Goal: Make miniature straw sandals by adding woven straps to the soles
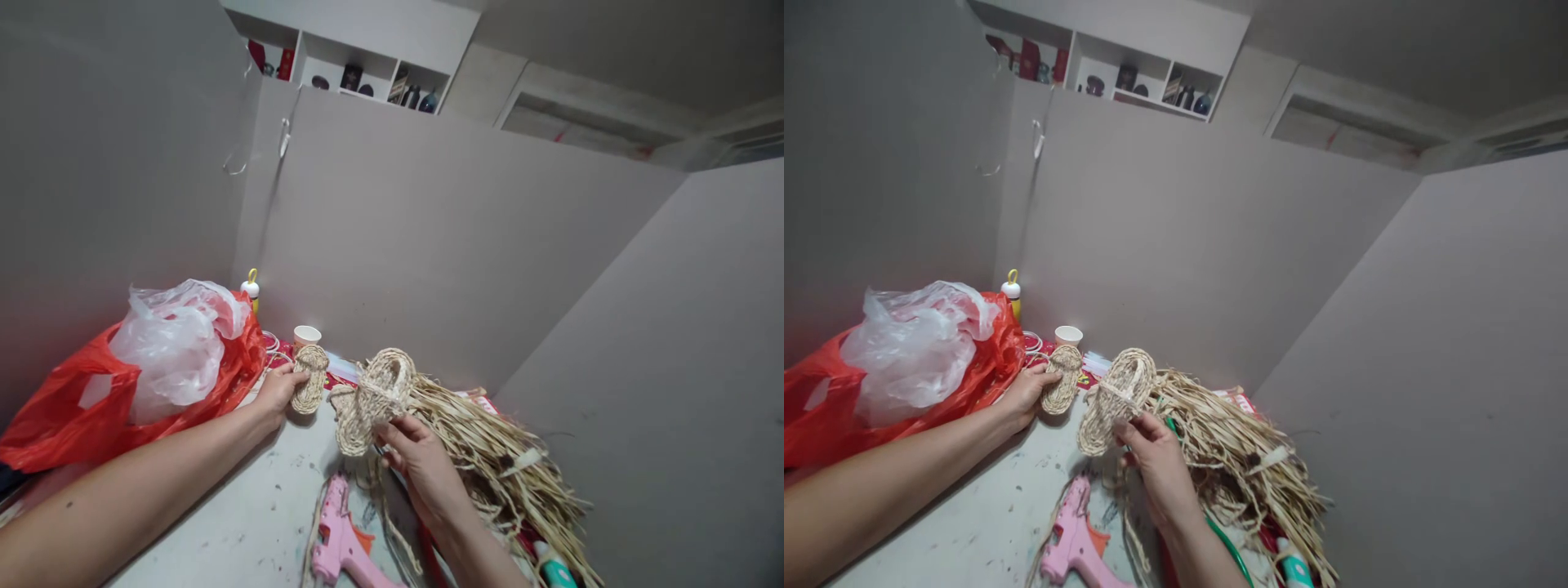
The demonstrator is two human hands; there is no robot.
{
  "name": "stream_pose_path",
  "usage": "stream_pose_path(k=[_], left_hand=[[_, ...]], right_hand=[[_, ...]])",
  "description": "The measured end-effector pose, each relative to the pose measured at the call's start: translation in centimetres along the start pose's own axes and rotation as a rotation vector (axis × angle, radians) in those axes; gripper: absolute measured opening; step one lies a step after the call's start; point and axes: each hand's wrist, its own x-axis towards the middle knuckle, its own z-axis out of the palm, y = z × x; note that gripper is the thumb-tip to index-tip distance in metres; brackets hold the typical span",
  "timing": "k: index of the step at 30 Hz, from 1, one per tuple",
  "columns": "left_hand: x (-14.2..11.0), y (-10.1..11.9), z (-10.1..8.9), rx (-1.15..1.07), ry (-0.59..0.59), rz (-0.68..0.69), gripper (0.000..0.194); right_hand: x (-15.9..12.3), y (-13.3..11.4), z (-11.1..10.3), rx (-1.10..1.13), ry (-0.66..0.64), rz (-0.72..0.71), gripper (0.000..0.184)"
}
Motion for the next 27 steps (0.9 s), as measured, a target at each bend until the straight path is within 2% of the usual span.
stream_pose_path(k=[6, 9, 20, 27], left_hand=[[-2.0, 2.5, 2.2, -0.054, -0.096, -0.017, 0.018], [-2.7, 3.0, 2.9, -0.054, -0.139, -0.035, 0.016], [-2.5, 1.0, 2.2, 0.007, -0.133, -0.115, 0.013], [-2.4, 0.6, 1.7, 0.053, -0.166, -0.14, 0.012]], right_hand=[[-0.5, 0.6, -0.7, 0.042, 0.054, -0.023, 0.025], [-0.4, 0.3, -0.9, 0.072, 0.084, -0.034, 0.026], [0.1, 0.1, -0.8, 0.152, 0.205, -0.051, 0.032], [-0.1, 0.2, -0.6, 0.139, 0.231, -0.089, 0.027]])
